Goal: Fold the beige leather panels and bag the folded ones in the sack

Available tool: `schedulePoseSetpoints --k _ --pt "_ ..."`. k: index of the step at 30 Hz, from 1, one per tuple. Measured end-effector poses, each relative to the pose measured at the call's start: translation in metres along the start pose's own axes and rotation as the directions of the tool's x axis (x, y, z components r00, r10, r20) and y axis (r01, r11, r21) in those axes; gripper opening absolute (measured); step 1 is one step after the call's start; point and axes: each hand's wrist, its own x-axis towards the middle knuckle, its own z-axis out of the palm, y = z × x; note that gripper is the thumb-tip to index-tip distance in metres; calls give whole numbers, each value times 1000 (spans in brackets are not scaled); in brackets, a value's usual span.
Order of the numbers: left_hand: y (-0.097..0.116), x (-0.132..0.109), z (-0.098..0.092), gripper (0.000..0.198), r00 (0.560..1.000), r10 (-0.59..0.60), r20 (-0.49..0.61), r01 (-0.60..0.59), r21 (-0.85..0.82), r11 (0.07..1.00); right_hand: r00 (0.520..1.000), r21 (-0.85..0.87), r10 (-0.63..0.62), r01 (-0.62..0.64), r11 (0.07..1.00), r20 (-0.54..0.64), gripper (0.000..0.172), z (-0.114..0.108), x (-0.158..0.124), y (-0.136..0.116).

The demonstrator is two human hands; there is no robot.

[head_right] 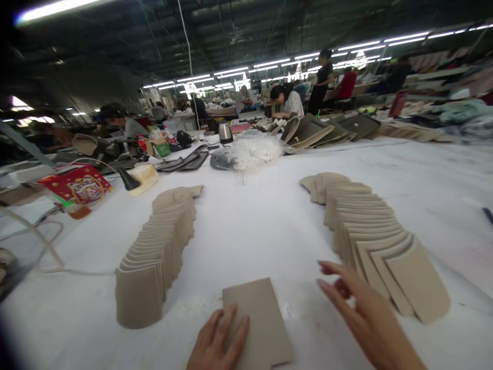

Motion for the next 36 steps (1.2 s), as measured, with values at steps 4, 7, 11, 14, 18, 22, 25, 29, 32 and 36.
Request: schedulePoseSetpoints --k 4,7,11,14,18,22,25,29,32,36 --pt "-1 3 -27 45 1000 3 28 4 -235 972 890 158 -59 -15 987 452 46 56 3 -49" --pt "-15 30 -50 35 992 -107 62 124 -494 861 851 169 -79 -12 986 519 29 77 8 -68" --pt "-30 78 -74 28 899 -302 315 436 -595 675 801 267 -183 30 963 570 19 80 8 -73" --pt "-33 101 -79 23 789 -235 567 592 -601 537 777 318 -219 26 948 590 19 78 2 -72" --pt "-33 108 -75 22 689 -93 718 671 -584 456 773 297 -212 32 954 598 20 78 -6 -69" --pt "-36 105 -71 21 638 -33 769 700 -562 441 755 274 -212 45 961 621 18 76 -8 -72" --pt "-40 102 -69 21 593 47 804 741 -567 360 744 244 -208 62 968 635 17 75 -7 -74" --pt "-40 98 -68 20 572 87 816 770 -570 286 750 204 -213 106 973 627 17 74 -11 -73" --pt "-37 97 -66 17 567 64 821 801 -567 192 761 200 -321 251 947 563 24 71 -18 -78" --pt "-32 95 -63 15 540 73 838 840 -543 18 689 154 -418 412 898 592 28 66 -23 -94"
